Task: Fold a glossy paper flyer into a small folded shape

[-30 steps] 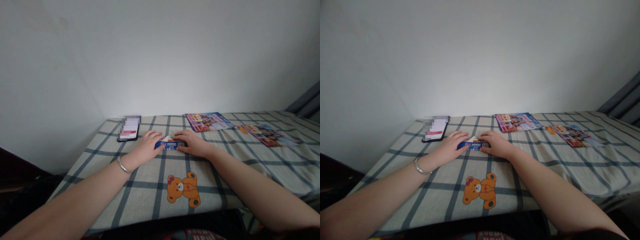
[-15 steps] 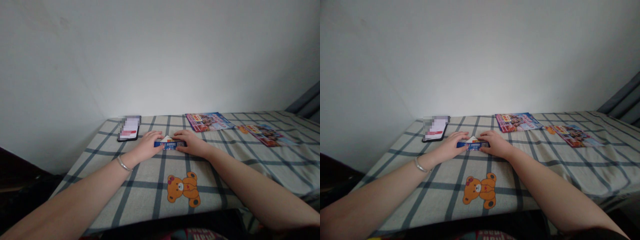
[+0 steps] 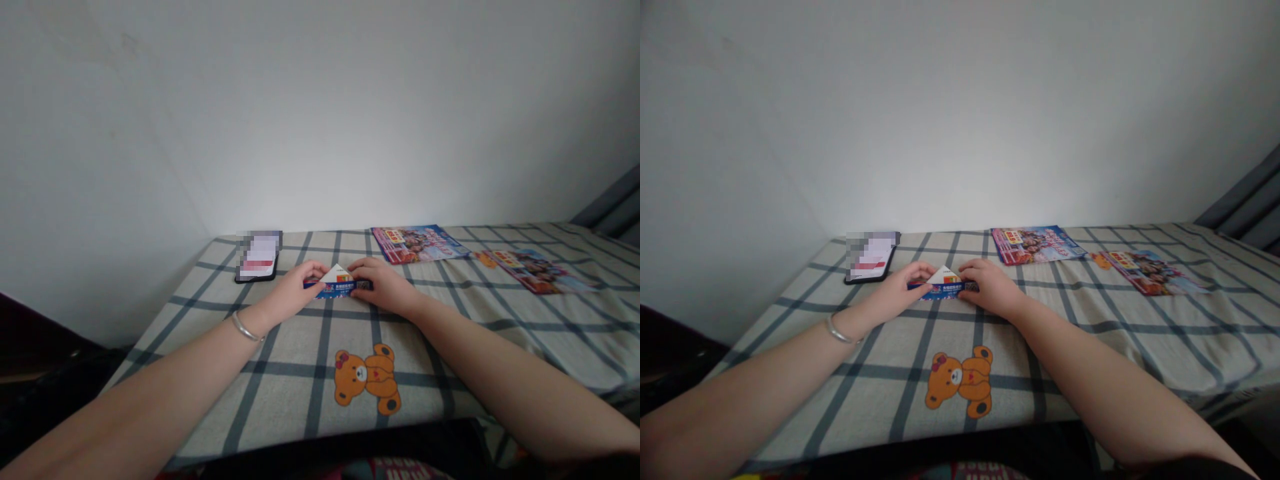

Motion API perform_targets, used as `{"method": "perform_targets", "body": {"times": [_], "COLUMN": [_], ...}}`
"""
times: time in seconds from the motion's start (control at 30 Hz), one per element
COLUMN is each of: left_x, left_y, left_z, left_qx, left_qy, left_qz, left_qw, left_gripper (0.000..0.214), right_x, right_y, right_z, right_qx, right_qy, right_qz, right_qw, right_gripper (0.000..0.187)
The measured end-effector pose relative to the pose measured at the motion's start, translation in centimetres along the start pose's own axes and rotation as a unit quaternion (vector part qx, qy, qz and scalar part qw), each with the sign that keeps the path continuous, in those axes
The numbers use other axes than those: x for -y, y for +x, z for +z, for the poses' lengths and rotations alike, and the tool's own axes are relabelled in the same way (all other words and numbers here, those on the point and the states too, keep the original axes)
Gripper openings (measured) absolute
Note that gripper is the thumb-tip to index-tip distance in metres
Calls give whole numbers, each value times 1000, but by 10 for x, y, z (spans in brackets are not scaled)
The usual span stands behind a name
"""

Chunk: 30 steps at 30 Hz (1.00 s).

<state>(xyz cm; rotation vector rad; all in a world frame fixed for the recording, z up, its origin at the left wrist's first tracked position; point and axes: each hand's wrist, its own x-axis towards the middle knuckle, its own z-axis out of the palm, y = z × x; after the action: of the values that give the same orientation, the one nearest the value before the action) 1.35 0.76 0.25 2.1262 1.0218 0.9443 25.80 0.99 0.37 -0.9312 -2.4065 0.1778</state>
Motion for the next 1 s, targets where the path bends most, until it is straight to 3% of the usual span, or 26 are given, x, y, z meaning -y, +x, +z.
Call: {"method": "perform_targets", "body": {"times": [0.07,0.2,0.3,0.37,0.47,0.57,0.8,1.0], "left_x": [-6,-12,-10,-8,-8,-9,-11,-11], "left_y": [-2,-4,-5,-5,-6,-6,-6,-6], "left_z": [0,-1,-2,-2,-2,-2,0,-1], "left_qx": [7,2,11,22,34,44,36,60], "left_qy": [67,190,261,289,312,328,311,293], "left_qz": [41,126,153,160,169,180,183,197], "left_qw": [997,974,953,944,934,926,932,934], "left_gripper": [12,15,16,17,18,19,18,20], "right_x": [-1,-1,4,10,17,20,16,4], "right_y": [0,0,0,1,0,-1,0,-1], "right_z": [0,-3,-8,-9,-10,-11,-22,-19], "right_qx": [-15,-49,-100,-86,-29,-21,0,27], "right_qy": [-20,-83,-152,-179,-169,-155,-244,-174], "right_qz": [0,2,20,18,-1,7,63,36], "right_qw": [1000,995,983,980,985,988,968,984], "right_gripper": [21,23,14,11,17,22,19,35]}}
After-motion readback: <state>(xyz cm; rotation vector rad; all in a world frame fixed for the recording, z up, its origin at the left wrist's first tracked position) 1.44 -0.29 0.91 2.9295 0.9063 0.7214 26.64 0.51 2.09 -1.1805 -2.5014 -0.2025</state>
